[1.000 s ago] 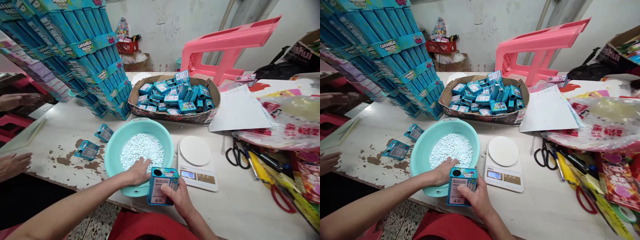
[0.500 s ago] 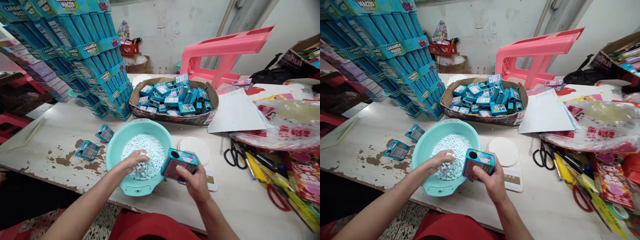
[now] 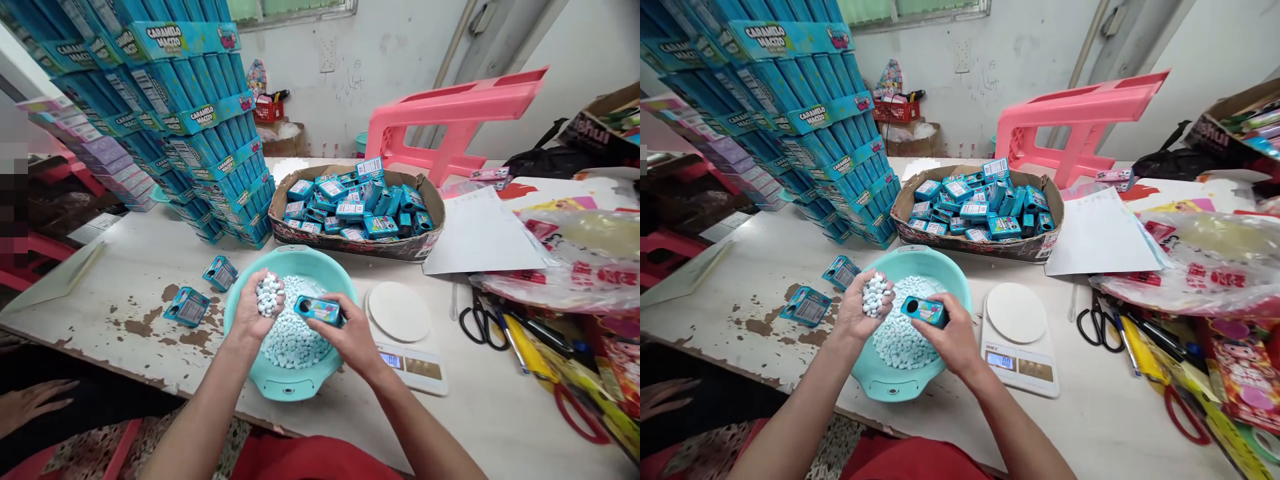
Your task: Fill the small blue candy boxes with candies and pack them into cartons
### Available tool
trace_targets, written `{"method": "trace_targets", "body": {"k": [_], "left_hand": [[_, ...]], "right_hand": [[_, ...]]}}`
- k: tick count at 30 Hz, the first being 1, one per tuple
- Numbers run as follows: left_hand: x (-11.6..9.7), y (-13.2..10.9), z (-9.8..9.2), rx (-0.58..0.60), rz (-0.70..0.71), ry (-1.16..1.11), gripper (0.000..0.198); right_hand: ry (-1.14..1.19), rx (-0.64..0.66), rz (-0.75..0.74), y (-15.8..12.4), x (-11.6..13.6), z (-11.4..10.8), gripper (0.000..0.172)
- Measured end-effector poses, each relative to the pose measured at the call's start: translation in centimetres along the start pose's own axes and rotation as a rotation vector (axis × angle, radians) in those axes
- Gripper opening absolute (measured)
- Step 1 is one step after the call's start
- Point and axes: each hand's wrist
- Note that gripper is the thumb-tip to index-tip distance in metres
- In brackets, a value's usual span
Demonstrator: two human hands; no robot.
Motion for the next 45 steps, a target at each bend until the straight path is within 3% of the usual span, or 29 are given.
{"method": "trace_targets", "body": {"k": [3, 5, 13, 34, 45], "left_hand": [[0.1, -0.3, 1.1, -0.049, 0.169, -0.181, 0.022], [0.8, -0.5, 1.5, -0.121, 0.233, -0.161, 0.021], [2.7, -0.2, 1.4, -0.202, 0.311, -0.075, 0.021], [3.0, 0.1, 1.7, -0.187, 0.402, 0.054, 0.019], [3.2, -0.1, 2.4, -0.041, 0.377, 0.096, 0.022]], "right_hand": [[-0.103, 0.059, -0.053, -0.7, -0.4, 2.2, 0.029], [-0.144, 0.058, -0.075, -1.0, -0.6, 3.1, 0.03], [-0.3, 0.065, -0.124, -1.5, -1.0, 3.1, 0.037], [-0.252, 0.093, -0.079, 0.2, -1.0, 2.5, 0.038], [-0.197, 0.079, -0.052, 1.0, -1.2, 2.1, 0.035]]}}
Point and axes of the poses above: each hand's wrist, its own y-axis towards the middle knuckle, its own z-axis out of the palm, x = y × z, and after that the axes turned 3 degrees about y, right-handed
